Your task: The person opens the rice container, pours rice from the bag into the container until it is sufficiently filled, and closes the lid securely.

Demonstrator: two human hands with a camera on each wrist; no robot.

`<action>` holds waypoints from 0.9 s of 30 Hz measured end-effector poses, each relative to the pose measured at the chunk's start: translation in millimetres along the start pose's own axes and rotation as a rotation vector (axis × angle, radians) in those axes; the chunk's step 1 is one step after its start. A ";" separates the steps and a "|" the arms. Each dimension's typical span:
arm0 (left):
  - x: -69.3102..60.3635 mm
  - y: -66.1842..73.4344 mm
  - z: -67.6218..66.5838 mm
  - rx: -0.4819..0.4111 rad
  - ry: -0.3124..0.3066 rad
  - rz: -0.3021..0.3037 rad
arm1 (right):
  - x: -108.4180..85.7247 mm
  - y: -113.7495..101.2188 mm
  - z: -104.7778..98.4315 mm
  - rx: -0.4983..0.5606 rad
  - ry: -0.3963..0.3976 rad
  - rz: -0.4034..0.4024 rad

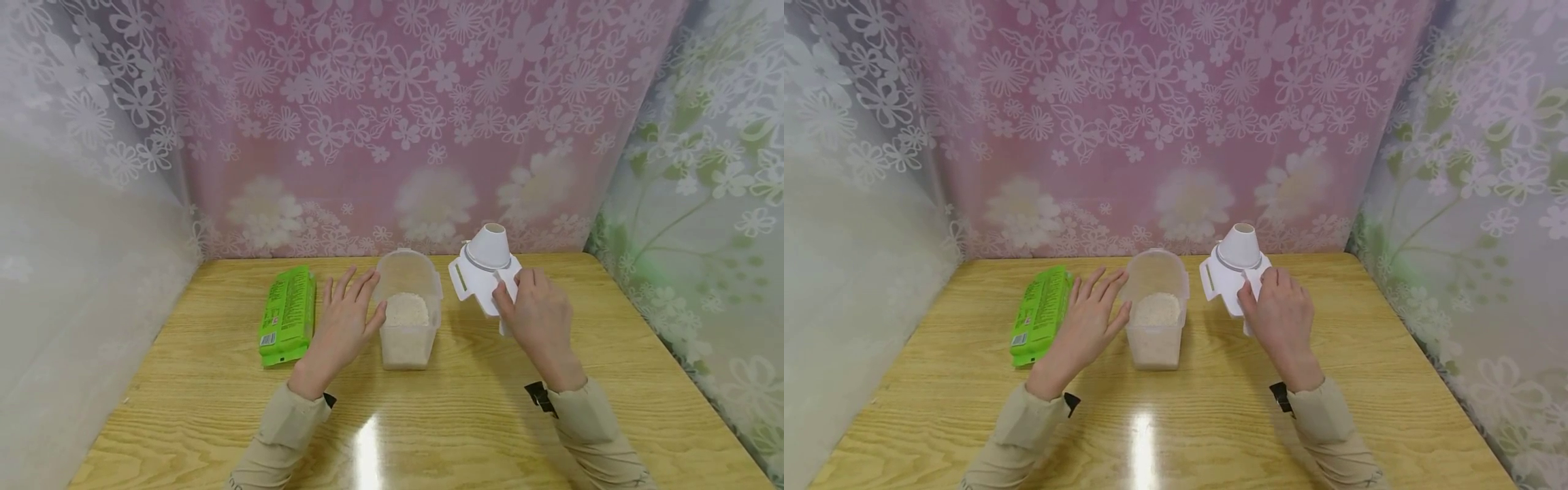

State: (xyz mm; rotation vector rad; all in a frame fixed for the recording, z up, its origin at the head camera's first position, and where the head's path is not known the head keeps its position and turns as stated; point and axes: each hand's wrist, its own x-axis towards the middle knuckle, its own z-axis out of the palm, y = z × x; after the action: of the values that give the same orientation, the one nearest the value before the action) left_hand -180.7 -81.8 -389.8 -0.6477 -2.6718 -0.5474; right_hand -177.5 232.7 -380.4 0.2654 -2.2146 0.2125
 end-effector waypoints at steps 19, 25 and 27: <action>0.6 2.5 0.3 -0.004 0.009 0.002 | 27.4 -68.2 -16.7 0.064 -0.103 0.026; 0.2 1.5 -0.4 -0.015 0.012 -0.009 | 32.1 -85.5 -7.1 0.091 -0.104 -0.013; 0.0 0.9 -0.5 -0.021 0.011 -0.013 | 33.0 -88.8 -3.9 0.079 -0.094 -0.031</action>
State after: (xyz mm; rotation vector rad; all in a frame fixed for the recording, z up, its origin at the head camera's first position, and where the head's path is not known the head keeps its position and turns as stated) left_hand -180.1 -81.3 -389.1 -0.6318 -2.6649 -0.5821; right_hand -170.8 144.4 -346.7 0.3594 -2.2963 0.2762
